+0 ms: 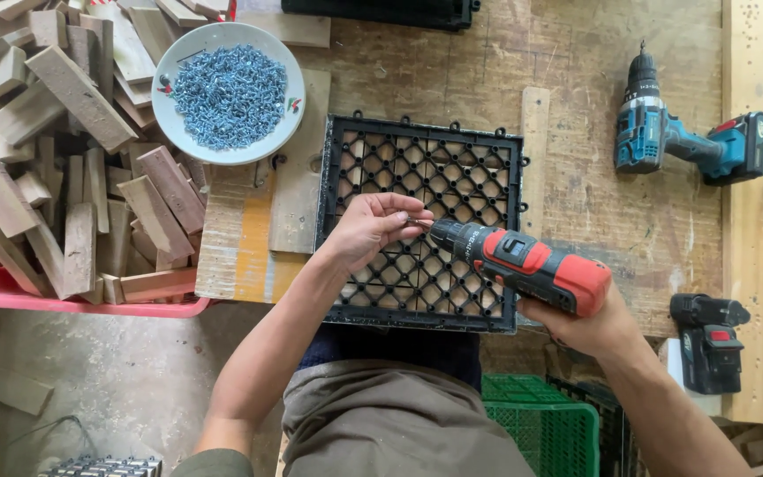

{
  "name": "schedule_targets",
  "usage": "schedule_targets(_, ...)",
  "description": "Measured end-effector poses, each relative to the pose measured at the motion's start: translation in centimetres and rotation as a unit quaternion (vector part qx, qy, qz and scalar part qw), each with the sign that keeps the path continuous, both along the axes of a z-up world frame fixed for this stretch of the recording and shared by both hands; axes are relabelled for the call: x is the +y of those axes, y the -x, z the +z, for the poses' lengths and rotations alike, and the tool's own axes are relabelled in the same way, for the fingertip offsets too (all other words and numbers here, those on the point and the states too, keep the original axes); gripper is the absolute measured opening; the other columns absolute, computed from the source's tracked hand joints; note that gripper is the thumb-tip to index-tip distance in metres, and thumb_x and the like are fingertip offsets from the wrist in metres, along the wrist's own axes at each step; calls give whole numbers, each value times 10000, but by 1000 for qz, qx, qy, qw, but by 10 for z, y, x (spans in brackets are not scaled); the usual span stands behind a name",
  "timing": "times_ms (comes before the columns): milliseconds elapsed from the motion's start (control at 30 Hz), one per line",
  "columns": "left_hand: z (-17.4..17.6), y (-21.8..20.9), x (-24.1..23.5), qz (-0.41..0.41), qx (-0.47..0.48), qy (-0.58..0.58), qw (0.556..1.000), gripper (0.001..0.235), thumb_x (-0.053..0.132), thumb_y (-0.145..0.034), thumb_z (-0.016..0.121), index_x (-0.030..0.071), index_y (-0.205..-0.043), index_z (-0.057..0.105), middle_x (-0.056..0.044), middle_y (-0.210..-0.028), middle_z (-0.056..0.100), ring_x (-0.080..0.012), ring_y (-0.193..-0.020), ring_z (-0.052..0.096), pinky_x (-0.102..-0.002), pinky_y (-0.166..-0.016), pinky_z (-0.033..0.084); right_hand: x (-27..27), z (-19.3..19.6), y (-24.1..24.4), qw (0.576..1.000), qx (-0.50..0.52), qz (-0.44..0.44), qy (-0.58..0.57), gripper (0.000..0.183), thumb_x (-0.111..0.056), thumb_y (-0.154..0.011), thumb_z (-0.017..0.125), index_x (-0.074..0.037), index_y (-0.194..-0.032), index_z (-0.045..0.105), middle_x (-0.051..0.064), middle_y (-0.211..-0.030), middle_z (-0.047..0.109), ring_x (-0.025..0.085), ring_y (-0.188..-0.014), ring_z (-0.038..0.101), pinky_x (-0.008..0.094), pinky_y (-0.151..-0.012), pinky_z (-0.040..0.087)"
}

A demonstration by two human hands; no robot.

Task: Assembling a black plastic mesh panel by driving screws into it using a power drill.

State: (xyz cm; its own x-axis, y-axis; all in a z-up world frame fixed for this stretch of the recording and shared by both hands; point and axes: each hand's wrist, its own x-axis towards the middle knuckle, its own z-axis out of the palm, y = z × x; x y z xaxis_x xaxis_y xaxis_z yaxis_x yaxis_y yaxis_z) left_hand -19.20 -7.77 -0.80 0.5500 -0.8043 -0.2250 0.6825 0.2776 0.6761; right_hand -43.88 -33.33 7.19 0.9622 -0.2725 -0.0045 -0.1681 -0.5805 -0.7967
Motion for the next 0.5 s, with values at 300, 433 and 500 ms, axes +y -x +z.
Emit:
schedule_targets(300, 14, 3, 0, -59, -19, -35, 997, 322, -59, -997, 517, -122, -1298, 609, -326, -1186, 702, -373, -1060, 725, -394, -887, 633, -13, -6, 3, 1000, 17, 2, -15, 406, -85, -619, 926, -19, -1005, 820, 204, -772, 783, 161, -792, 737, 388, -631, 591)
schedule_targets(433, 28, 1, 2, -63, -31, -50, 996, 361, -60, -1001, 494, -138, -1346, 564, -349, -1249, 662, -395, -1092, 700, -413, -897, 620, -16, 23, 7, 998, 50, -13, -27, 420, -59, -606, 914, -14, -1014, 825, 186, -769, 792, 139, -756, 721, 394, -642, 600)
schedule_targets(500, 58, -4, 4, -51, -52, -198, 977, 307, -12, -987, 549, -121, -1258, 642, -286, -1167, 742, -280, -1062, 761, -252, -866, 636, -8, 65, -5, 972, 224, -71, 12, 273, -152, -662, 904, -77, -862, 735, 74, -511, 621, 192, -434, 595, 326, -460, 516)
